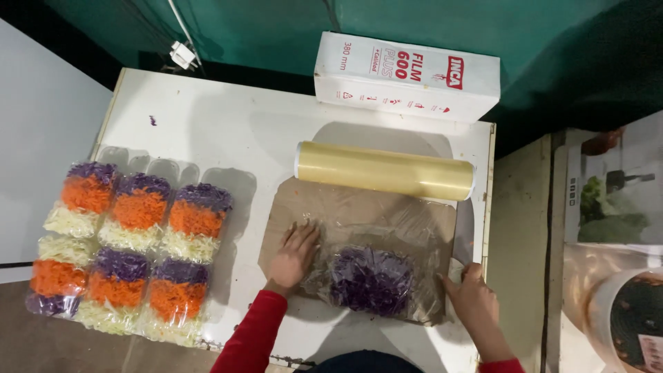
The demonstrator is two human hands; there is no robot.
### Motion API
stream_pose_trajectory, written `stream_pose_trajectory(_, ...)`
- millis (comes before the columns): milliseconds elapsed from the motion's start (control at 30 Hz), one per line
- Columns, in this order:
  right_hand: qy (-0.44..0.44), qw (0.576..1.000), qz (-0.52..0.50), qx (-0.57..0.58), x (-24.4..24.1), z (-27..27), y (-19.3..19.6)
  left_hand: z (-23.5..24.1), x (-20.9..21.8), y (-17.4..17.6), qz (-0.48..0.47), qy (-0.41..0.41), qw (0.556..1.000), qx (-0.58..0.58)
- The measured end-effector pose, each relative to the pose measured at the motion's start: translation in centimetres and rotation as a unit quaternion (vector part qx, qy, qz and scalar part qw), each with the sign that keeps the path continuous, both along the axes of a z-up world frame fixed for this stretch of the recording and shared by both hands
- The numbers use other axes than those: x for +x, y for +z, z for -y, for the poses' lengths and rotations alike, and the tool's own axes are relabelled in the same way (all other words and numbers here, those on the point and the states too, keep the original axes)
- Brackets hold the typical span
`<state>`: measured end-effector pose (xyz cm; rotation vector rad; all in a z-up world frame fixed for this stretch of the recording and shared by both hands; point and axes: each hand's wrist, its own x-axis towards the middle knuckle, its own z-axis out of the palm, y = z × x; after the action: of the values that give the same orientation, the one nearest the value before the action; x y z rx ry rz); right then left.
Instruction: Wrapping portions of pre-cut cabbage and carrots in plastic film.
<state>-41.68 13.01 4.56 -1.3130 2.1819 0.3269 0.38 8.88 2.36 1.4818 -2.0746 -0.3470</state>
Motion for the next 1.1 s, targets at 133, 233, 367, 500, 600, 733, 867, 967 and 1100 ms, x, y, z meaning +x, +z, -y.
stream_pose_trajectory(133, -0.107, 0.992, 0.057, -0.029, -1.2, -1.4, 3.2, -0.5, 0.4, -1.5, 0.054, -0.026, 0.998, -0.026)
stream_pose_trajectory(233, -0.136, 0.974, 0.077, -0.166, -5.1, -4.4, 1.0, -0.7, 0.4, -1.8, 0.054, -0.014, 0.998, -0.021)
stream_pose_trajectory(367, -0.085, 0.942, 0.097, -0.309, -7.8, -5.1, 0.5, -0.9, 0.3, -1.6, 0.055, 0.001, 0.998, -0.026)
stream_pose_trajectory(500, 0.244, 0.964, 0.018, -0.108, -2.6, 3.9, 6.1, -0.8, 0.3, -0.7, 0.054, -0.004, 0.998, -0.045)
stream_pose_trajectory(600, 0.393, 0.918, 0.02, 0.042, 7.4, 10.8, 12.8, -1.0, 0.1, -1.1, 0.045, 0.003, 0.997, -0.062)
stream_pose_trajectory(733, 0.602, 0.781, 0.028, -0.163, 12.5, 15.2, 10.1, -1.0, -0.1, -0.4, 0.043, 0.012, 0.997, -0.071)
stream_pose_trajectory(867, 0.668, 0.721, 0.003, -0.186, 14.9, 17.0, 10.0, -1.1, 0.2, -0.6, 0.028, 0.011, 0.997, -0.067)
stream_pose_trajectory(967, 0.643, 0.764, -0.017, -0.059, 14.1, 16.8, 13.6, -1.1, 0.3, -0.7, 0.021, 0.009, 0.997, -0.069)
stream_pose_trajectory(1100, 0.641, 0.74, 0.063, -0.195, 2.2, 15.3, 10.7, -1.0, 0.5, -1.1, 0.014, 0.003, 0.997, -0.069)
